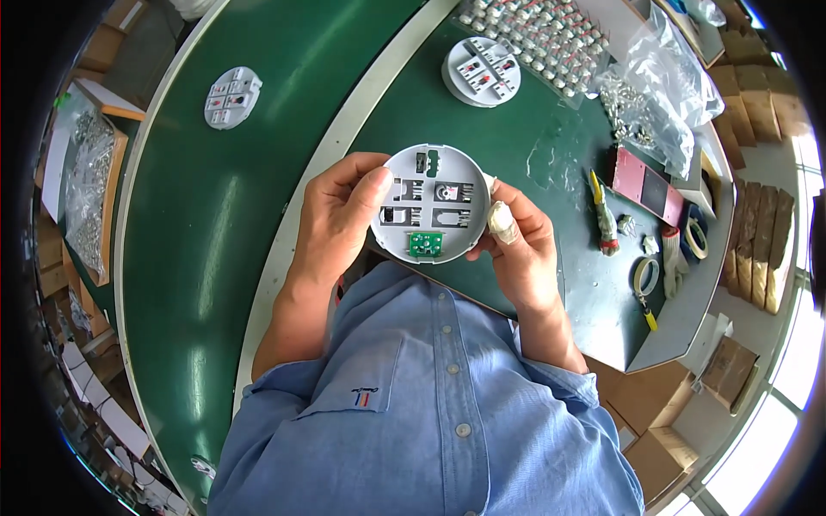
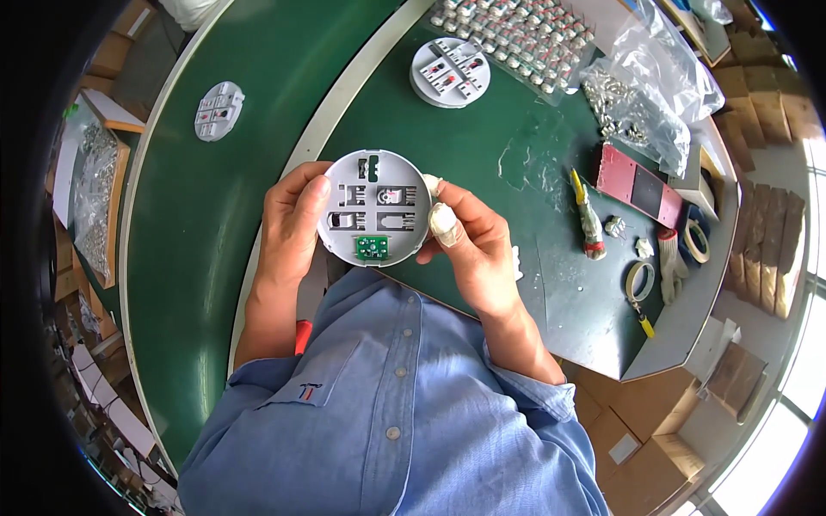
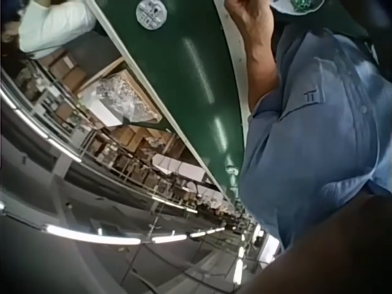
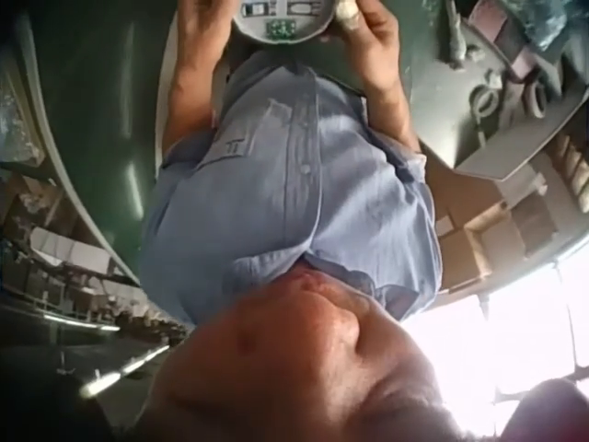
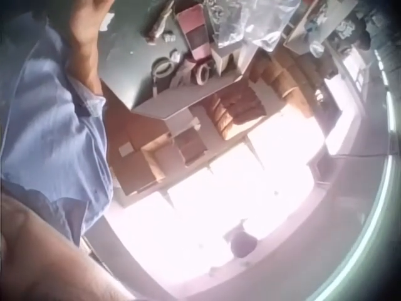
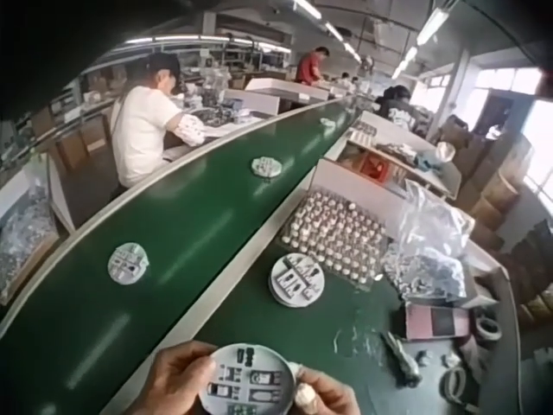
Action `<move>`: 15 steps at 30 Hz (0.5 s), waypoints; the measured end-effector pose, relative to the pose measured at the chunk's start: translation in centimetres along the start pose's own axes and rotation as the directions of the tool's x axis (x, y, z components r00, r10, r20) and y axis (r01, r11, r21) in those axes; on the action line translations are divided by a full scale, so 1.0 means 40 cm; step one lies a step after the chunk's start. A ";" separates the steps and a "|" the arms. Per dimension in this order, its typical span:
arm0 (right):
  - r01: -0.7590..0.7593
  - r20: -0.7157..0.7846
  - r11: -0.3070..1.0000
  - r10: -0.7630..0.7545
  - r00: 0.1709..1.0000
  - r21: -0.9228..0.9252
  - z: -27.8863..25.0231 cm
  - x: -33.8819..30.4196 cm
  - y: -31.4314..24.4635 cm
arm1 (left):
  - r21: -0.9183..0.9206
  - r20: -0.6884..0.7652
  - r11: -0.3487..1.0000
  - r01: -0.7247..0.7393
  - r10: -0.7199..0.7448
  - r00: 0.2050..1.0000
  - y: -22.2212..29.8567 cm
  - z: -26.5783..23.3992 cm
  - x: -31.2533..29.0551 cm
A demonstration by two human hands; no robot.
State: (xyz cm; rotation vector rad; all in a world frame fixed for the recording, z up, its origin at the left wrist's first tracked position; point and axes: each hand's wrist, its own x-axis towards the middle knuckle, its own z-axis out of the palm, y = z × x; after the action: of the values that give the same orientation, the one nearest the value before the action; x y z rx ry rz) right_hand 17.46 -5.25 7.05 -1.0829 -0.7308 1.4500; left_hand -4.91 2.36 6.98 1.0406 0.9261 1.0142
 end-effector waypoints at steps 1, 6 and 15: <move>0.005 -0.005 1.000 -0.005 1.000 -0.002 -0.008 -0.004 -0.003 | 0.010 0.013 1.000 0.005 -0.005 1.000 -0.001 0.006 0.003; 0.014 -0.026 1.000 -0.014 1.000 0.010 -0.030 -0.010 -0.012 | 0.039 0.052 0.999 0.015 -0.017 0.999 0.003 0.030 0.020; 0.015 -0.028 1.000 -0.014 1.000 0.024 -0.045 0.014 -0.020 | 0.043 0.052 0.999 0.014 -0.016 0.999 0.001 0.041 0.045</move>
State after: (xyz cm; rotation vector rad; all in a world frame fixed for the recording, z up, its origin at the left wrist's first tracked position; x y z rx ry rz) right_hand 19.48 -4.80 6.96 -1.0751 -0.6988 1.4256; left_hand -2.91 3.70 7.20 1.0894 0.9149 0.9540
